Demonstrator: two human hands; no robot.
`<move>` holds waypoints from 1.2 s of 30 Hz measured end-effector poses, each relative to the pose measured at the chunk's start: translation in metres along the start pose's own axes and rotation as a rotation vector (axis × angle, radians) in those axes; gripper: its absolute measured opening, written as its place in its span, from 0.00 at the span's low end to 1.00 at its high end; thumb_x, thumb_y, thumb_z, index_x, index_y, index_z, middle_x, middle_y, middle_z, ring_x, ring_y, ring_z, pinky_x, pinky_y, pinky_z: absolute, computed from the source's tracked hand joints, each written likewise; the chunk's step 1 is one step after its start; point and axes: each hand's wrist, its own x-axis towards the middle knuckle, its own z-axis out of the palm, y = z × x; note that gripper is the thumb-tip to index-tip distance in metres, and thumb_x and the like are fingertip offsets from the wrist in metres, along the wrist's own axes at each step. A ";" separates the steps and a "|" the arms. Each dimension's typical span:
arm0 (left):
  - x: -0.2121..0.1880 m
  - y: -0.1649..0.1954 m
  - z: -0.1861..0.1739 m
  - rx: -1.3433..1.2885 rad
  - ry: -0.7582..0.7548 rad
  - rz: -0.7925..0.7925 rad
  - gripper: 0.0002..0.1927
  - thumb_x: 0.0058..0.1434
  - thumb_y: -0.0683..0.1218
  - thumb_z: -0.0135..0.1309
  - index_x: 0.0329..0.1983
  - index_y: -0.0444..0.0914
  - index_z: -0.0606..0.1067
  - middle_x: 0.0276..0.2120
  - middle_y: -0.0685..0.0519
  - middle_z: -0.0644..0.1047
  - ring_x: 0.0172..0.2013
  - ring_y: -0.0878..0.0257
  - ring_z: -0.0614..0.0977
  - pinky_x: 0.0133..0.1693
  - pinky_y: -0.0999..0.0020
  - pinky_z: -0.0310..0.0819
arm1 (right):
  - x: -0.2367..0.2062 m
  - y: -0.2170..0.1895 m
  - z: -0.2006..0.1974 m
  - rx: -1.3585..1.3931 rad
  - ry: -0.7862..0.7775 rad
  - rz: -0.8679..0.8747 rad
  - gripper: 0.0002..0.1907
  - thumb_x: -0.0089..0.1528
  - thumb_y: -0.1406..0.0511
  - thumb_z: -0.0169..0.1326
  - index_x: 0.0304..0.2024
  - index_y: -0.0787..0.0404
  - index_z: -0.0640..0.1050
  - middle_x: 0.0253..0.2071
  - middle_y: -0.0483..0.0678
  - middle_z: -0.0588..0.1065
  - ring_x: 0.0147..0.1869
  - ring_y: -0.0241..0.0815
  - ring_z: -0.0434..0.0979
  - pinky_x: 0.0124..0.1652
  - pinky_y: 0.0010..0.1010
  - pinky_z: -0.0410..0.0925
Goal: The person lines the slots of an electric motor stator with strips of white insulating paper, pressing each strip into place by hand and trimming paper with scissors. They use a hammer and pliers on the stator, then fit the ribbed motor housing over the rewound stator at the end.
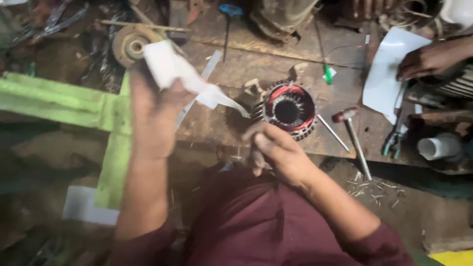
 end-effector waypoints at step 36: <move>-0.043 -0.029 -0.001 0.616 -0.427 -0.067 0.21 0.58 0.43 0.67 0.53 0.37 0.75 0.50 0.50 0.81 0.51 0.56 0.84 0.52 0.63 0.80 | -0.101 0.004 -0.036 -0.258 0.339 -0.082 0.10 0.63 0.66 0.56 0.41 0.69 0.80 0.31 0.51 0.76 0.34 0.39 0.73 0.32 0.31 0.66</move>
